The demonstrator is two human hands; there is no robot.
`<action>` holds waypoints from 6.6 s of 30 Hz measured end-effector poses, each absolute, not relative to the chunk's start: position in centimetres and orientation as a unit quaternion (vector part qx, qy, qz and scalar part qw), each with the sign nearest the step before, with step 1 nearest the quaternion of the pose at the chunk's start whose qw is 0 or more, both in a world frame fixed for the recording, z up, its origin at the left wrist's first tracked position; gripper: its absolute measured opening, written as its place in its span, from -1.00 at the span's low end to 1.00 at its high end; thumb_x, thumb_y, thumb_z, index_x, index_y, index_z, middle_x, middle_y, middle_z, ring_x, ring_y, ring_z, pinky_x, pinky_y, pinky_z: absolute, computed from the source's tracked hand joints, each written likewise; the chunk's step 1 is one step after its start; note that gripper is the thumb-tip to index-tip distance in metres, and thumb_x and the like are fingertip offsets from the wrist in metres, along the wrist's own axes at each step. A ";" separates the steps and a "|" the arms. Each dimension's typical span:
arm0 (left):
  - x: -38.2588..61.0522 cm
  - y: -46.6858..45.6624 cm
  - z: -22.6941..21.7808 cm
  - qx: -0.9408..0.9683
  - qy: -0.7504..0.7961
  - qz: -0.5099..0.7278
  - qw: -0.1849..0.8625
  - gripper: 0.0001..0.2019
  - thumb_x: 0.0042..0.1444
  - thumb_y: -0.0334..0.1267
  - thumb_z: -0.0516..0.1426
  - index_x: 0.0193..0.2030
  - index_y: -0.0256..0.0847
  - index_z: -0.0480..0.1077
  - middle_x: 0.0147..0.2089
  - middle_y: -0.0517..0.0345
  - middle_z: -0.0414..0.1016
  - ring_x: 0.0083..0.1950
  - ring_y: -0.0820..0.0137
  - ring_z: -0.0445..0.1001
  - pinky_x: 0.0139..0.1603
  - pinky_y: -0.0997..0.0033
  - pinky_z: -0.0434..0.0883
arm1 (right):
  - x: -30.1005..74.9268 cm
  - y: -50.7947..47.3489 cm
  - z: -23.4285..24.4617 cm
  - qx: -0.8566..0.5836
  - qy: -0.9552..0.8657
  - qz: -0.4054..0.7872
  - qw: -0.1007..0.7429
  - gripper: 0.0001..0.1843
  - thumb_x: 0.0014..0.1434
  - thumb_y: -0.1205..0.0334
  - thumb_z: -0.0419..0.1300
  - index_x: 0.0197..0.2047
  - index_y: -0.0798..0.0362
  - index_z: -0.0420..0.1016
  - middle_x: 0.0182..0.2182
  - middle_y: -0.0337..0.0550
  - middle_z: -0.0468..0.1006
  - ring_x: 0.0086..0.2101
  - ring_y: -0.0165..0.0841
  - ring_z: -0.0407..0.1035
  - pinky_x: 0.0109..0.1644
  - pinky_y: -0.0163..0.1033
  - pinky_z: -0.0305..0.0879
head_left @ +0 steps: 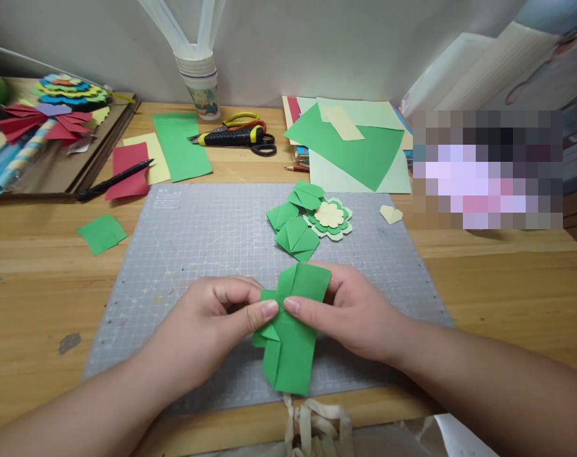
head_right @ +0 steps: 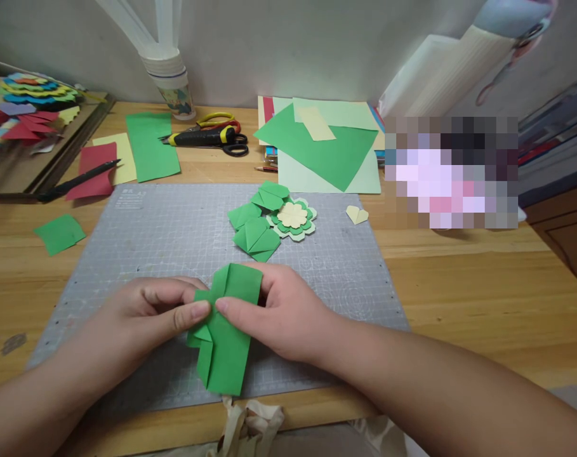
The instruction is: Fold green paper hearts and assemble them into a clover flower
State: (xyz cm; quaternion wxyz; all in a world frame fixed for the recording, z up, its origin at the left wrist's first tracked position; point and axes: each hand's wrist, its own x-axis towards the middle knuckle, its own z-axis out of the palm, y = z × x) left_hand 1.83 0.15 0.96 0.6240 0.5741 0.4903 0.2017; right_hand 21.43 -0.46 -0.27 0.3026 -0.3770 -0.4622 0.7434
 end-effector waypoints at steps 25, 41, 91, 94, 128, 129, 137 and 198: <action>2.3 -0.3 0.9 0.522 0.496 0.252 0.647 -0.82 0.05 -0.16 0.20 -0.47 -0.19 0.39 -0.48 0.26 0.38 -0.41 0.47 0.31 -0.36 0.50 0.28 | 21.2 -0.5 -0.1 -0.428 -0.482 0.686 0.337 -0.86 0.12 0.24 0.24 -0.42 0.05 0.37 -0.47 -0.29 0.41 -0.42 -0.44 0.31 -0.34 -0.34 0.35; 2.2 -0.2 1.0 0.515 0.502 0.244 0.650 -0.78 0.08 -0.12 0.17 -0.47 -0.19 0.40 -0.46 0.22 0.38 -0.39 0.44 0.29 -0.35 0.46 0.29 | 21.3 -0.3 -0.2 -0.402 -0.465 0.723 0.316 -0.90 0.12 0.22 0.25 -0.31 0.04 0.42 -0.44 -0.30 0.46 -0.42 -0.43 0.36 -0.30 -0.31 0.34; 2.1 0.1 0.2 0.358 0.450 0.298 0.762 -0.86 -0.08 -0.19 0.39 -0.33 -0.08 0.63 -0.40 0.24 0.63 -0.37 0.54 0.50 -0.29 0.59 0.40 | 21.5 -0.4 -1.0 -0.431 -0.428 0.701 0.375 -0.82 0.12 0.15 0.31 -0.28 0.04 0.42 -0.33 -0.23 0.46 -0.28 -0.36 0.38 -0.17 -0.22 0.40; 2.2 0.0 0.3 0.355 0.458 0.294 0.760 -0.87 -0.10 -0.23 0.40 -0.35 -0.09 0.63 -0.42 0.24 0.63 -0.40 0.55 0.49 -0.31 0.60 0.41 | 21.5 -0.3 -0.7 -0.438 -0.447 0.686 0.370 -0.83 0.13 0.15 0.30 -0.30 0.04 0.44 -0.34 -0.22 0.45 -0.28 -0.37 0.36 -0.18 -0.25 0.39; 2.5 0.2 0.2 0.363 0.445 0.291 0.766 -0.87 -0.08 -0.25 0.38 -0.50 -0.21 0.56 -0.56 0.28 0.53 -0.50 0.61 0.44 -0.42 0.69 0.37 | 21.1 -0.9 -0.3 -0.410 -0.497 0.679 0.352 -0.85 0.20 0.19 0.20 -0.40 0.01 0.44 -0.42 -0.21 0.54 -0.36 -0.34 0.48 -0.26 -0.24 0.47; 2.5 0.2 0.2 0.360 0.443 0.291 0.768 -0.87 -0.08 -0.25 0.38 -0.50 -0.21 0.56 -0.57 0.29 0.53 -0.50 0.62 0.44 -0.43 0.69 0.36 | 21.2 -0.9 -0.4 -0.408 -0.495 0.683 0.348 -0.85 0.21 0.18 0.19 -0.39 0.01 0.45 -0.41 -0.20 0.55 -0.35 -0.34 0.48 -0.25 -0.23 0.48; 2.3 0.1 0.0 0.368 0.432 0.278 0.775 -0.89 -0.02 -0.24 0.35 -0.46 -0.22 0.59 -0.55 0.27 0.53 -0.49 0.62 0.42 -0.41 0.68 0.36 | 21.3 -1.2 -0.5 -0.397 -0.491 0.695 0.344 -0.89 0.23 0.20 0.19 -0.32 0.01 0.50 -0.37 -0.20 0.60 -0.33 -0.32 0.53 -0.23 -0.21 0.50; 2.9 -0.2 0.9 0.459 0.464 0.284 0.702 -0.88 -0.02 -0.22 0.28 -0.43 -0.21 0.50 -0.52 0.26 0.42 -0.52 0.54 0.25 -0.48 0.54 0.25 | 21.3 -0.6 -0.1 -0.445 -0.405 0.748 0.280 -0.63 0.09 -0.09 0.29 -0.37 0.08 0.44 -0.63 -0.33 0.41 -0.63 -0.48 0.29 -0.57 -0.37 0.19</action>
